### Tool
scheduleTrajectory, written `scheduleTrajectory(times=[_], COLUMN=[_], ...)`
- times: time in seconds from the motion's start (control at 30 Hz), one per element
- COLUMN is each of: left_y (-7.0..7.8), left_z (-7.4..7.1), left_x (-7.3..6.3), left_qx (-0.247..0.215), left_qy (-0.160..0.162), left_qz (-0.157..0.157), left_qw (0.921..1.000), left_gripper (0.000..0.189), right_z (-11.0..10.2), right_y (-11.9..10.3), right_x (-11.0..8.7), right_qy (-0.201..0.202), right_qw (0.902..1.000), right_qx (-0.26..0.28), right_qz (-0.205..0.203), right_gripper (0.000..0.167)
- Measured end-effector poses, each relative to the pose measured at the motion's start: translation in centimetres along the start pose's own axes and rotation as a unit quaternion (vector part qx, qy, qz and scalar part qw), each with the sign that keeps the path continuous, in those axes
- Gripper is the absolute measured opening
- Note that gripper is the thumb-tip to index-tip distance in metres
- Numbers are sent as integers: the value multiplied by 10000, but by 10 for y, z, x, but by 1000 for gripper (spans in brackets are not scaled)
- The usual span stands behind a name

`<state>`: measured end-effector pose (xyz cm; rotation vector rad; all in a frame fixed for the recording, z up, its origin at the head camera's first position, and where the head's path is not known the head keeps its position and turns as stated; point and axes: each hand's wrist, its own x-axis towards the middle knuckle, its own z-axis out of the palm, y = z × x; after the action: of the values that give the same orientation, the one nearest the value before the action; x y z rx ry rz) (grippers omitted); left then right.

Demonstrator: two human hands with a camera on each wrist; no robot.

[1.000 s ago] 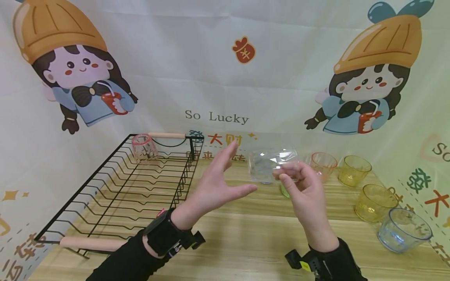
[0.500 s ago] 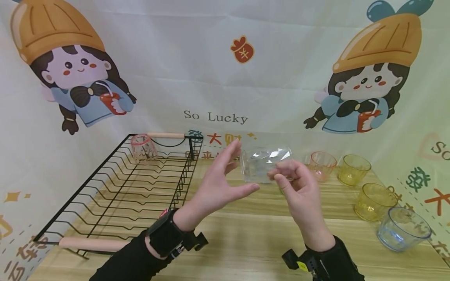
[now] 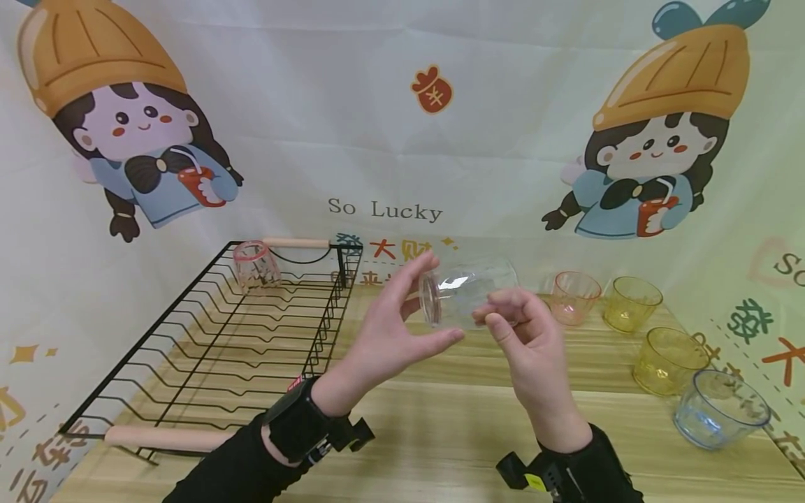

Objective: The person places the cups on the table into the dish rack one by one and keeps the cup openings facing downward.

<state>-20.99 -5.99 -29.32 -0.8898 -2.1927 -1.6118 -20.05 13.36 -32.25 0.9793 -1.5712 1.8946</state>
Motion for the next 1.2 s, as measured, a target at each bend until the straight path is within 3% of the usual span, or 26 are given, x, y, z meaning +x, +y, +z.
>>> scheduleTrajectory(times=[0.43,0.73,1.2], left_y=[0,-3,1], left_z=[2,1,-4], left_x=[1,1,3], left_qx=[-624,-414,-469], left_qy=[86,318,240], left_qz=[-54,361,419], left_qw=[9980,9980,9977], left_gripper=[78,74,73], right_z=[3,3,-2], right_y=[1,0,1], right_x=[-3,-3,-1], right_qy=[50,60,-147], right_qw=[9993,9993,9990], right_qx=[365,350,374], right_qz=[96,153,211], right_gripper=[19,21,34])
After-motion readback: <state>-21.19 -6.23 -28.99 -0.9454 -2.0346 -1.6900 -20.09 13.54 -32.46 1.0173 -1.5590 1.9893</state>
